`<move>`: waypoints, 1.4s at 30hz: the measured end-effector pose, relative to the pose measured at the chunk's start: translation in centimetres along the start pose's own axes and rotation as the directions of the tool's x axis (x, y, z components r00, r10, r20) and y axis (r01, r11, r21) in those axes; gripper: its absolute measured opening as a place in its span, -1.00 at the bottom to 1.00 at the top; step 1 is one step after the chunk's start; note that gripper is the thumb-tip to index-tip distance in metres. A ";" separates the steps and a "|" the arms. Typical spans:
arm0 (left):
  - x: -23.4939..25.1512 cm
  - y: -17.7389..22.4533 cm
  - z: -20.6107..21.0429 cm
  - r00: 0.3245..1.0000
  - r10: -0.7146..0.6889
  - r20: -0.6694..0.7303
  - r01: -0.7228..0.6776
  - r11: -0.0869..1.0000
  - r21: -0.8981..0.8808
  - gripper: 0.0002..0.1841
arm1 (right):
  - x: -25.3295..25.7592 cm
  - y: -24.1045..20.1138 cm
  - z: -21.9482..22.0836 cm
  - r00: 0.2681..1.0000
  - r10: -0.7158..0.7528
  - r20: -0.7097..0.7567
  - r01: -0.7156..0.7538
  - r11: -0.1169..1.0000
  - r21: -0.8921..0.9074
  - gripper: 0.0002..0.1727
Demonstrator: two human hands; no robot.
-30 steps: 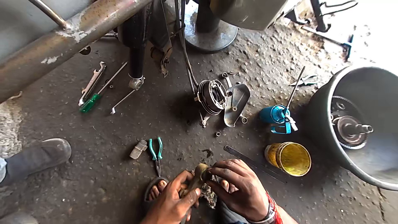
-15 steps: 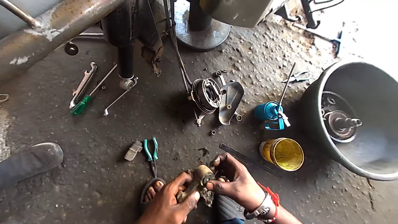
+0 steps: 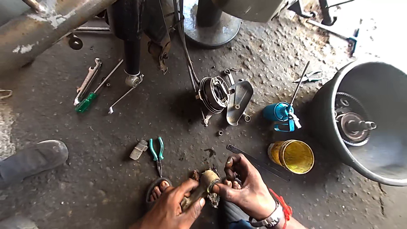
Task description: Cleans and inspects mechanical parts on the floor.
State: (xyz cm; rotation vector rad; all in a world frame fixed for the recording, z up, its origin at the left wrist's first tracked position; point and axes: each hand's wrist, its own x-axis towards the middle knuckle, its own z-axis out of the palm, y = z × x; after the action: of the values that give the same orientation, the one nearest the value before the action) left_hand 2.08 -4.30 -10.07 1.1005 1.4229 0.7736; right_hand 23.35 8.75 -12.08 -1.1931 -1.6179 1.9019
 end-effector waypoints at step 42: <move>0.6 -0.6 1.9 0.981 -0.141 0.131 0.192 0.710 -0.678 -0.74 | 2.0 -1.0 2.3 0.860 -0.353 0.368 0.509 0.567 -0.647 -0.57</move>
State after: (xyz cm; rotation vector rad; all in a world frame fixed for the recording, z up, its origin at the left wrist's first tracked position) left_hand 3.81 -4.23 -11.16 0.3985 1.0060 1.0088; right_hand 20.18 9.05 -11.86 -0.7038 -2.6368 1.0710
